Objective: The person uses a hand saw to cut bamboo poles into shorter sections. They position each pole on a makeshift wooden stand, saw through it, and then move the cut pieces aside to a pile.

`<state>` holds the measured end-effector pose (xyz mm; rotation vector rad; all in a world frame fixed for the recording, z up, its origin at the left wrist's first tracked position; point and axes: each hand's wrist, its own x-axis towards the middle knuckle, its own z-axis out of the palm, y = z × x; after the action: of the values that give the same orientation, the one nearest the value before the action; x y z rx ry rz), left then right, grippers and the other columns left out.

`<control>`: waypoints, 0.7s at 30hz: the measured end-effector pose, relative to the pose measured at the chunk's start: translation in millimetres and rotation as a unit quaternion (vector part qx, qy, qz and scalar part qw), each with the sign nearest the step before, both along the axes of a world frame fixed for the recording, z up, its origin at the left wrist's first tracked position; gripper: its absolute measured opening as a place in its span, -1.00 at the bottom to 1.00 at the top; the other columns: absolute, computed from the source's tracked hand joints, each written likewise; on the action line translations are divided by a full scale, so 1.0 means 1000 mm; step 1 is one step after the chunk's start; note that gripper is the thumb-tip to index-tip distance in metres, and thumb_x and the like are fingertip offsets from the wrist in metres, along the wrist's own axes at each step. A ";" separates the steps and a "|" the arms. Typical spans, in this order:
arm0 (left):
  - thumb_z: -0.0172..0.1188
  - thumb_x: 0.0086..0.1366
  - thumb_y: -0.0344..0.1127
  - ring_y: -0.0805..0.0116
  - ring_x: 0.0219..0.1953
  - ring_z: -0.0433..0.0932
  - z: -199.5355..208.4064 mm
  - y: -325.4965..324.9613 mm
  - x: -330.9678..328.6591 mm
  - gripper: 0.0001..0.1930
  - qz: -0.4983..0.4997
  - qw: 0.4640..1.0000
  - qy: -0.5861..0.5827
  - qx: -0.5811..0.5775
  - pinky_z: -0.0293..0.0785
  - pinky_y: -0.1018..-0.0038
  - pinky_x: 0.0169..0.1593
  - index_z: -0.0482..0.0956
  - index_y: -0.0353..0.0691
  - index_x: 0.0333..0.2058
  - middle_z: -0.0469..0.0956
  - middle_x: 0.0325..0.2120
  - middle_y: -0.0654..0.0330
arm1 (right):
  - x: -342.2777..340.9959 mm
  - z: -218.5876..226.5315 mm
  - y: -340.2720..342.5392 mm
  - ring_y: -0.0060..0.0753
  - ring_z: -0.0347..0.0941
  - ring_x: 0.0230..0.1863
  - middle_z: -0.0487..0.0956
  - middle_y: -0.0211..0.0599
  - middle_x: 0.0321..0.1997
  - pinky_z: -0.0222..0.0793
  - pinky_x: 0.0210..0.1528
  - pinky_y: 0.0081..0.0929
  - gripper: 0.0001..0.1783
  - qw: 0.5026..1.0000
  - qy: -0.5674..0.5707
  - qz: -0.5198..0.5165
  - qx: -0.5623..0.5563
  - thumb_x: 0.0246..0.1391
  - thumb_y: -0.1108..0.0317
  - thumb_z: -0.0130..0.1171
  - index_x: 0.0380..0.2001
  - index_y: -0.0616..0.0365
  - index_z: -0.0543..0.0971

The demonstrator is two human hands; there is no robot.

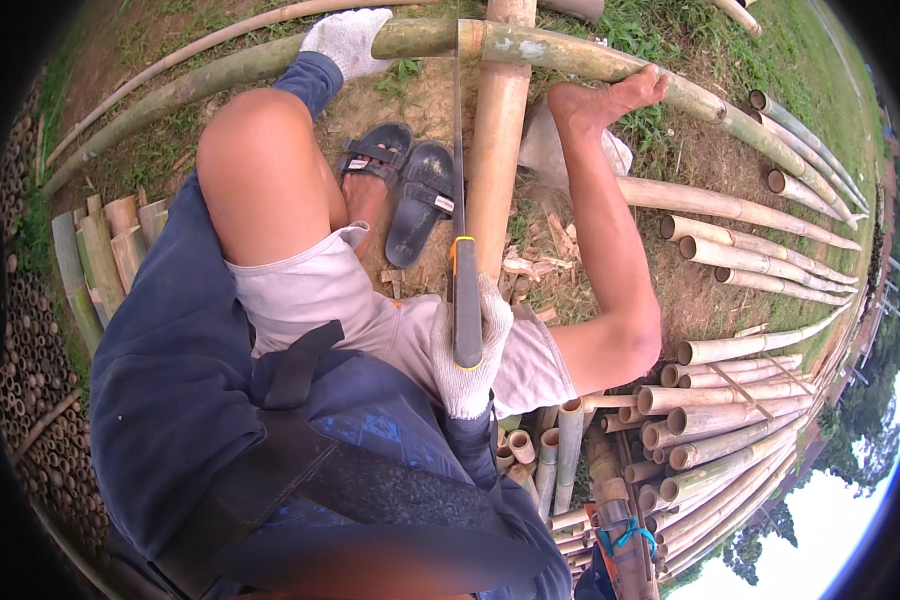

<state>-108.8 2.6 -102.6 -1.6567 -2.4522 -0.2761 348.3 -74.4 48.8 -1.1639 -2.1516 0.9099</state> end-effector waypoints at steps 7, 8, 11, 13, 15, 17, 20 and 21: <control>0.62 0.14 0.08 -0.03 0.06 0.75 -0.005 -0.002 0.002 -0.24 0.008 1.000 -0.027 0.008 0.67 0.11 0.23 0.60 -0.02 0.29 0.74 0.06 0.04 | -0.025 -0.005 0.039 -0.11 0.59 0.27 0.61 -0.01 0.19 0.44 0.36 -0.19 -0.47 0.999 -0.035 0.012 -0.033 0.24 0.60 0.29 0.29 0.27 0.53; 0.62 0.14 0.08 -0.03 0.06 0.76 -0.005 0.000 0.000 -0.24 -0.006 0.999 -0.026 0.019 0.68 0.12 0.23 0.60 -0.02 0.29 0.74 0.06 0.06 | -0.053 -0.019 0.057 -0.13 0.59 0.26 0.60 -0.02 0.18 0.45 0.35 -0.21 -0.47 0.998 0.005 0.043 0.042 0.26 0.60 0.29 0.29 0.26 0.51; 0.61 0.15 0.07 -0.02 0.05 0.76 -0.002 0.000 0.000 -0.25 0.004 1.000 -0.021 -0.001 0.69 0.11 0.20 0.60 -0.06 0.28 0.75 0.05 0.06 | -0.145 -0.062 0.121 -0.11 0.58 0.25 0.57 -0.04 0.18 0.45 0.37 -0.21 -0.48 0.995 0.060 0.081 0.018 0.31 0.56 0.30 0.30 0.23 0.46; 0.61 0.16 0.07 -0.01 0.05 0.76 0.001 -0.001 0.000 -0.26 0.000 1.000 -0.020 -0.012 0.70 0.10 0.19 0.61 -0.08 0.27 0.75 0.04 0.07 | -0.178 -0.079 0.139 -0.10 0.58 0.23 0.57 -0.06 0.19 0.44 0.37 -0.22 -0.48 0.993 0.081 0.088 0.011 0.32 0.53 0.31 0.30 0.23 0.47; 0.61 0.17 0.07 0.00 0.05 0.76 0.003 -0.001 0.001 -0.27 -0.005 1.000 -0.011 0.019 0.70 0.10 0.18 0.61 -0.06 0.26 0.75 0.03 0.07 | -0.172 -0.085 0.133 -0.13 0.58 0.21 0.57 -0.05 0.22 0.46 0.34 -0.26 -0.47 0.992 0.089 0.090 0.025 0.31 0.53 0.32 0.31 0.22 0.46; 0.60 0.17 0.09 0.02 0.06 0.76 0.001 -0.002 0.001 -0.27 -0.006 0.999 -0.034 -0.002 0.70 0.12 0.19 0.62 -0.04 0.26 0.75 0.04 0.07 | -0.122 -0.079 0.103 -0.09 0.58 0.21 0.56 -0.06 0.22 0.48 0.32 -0.26 -0.45 0.992 0.097 0.071 -0.040 0.29 0.55 0.33 0.31 0.21 0.46; 0.59 0.17 0.11 0.03 0.07 0.76 -0.008 -0.003 0.000 -0.27 -0.008 1.000 -0.006 0.018 0.68 0.12 0.20 0.62 -0.03 0.26 0.75 0.05 0.08 | -0.019 -0.058 0.040 -0.11 0.59 0.27 0.54 0.03 0.25 0.50 0.37 -0.19 -0.45 0.992 -0.031 0.103 0.069 0.25 0.61 0.31 0.29 0.30 0.44; 0.59 0.17 0.13 0.02 0.06 0.75 -0.010 -0.003 -0.001 -0.26 -0.011 1.000 -0.005 0.025 0.67 0.11 0.22 0.62 -0.03 0.27 0.74 0.06 0.08 | -0.002 -0.058 0.035 -0.10 0.59 0.29 0.54 0.04 0.25 0.50 0.38 -0.18 -0.46 0.995 -0.055 0.087 0.001 0.26 0.61 0.30 0.28 0.30 0.44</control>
<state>-109.7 0.1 -113.1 -1.6664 -2.4167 -0.3463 345.8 -39.6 -9.0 -1.0605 -2.3729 0.9375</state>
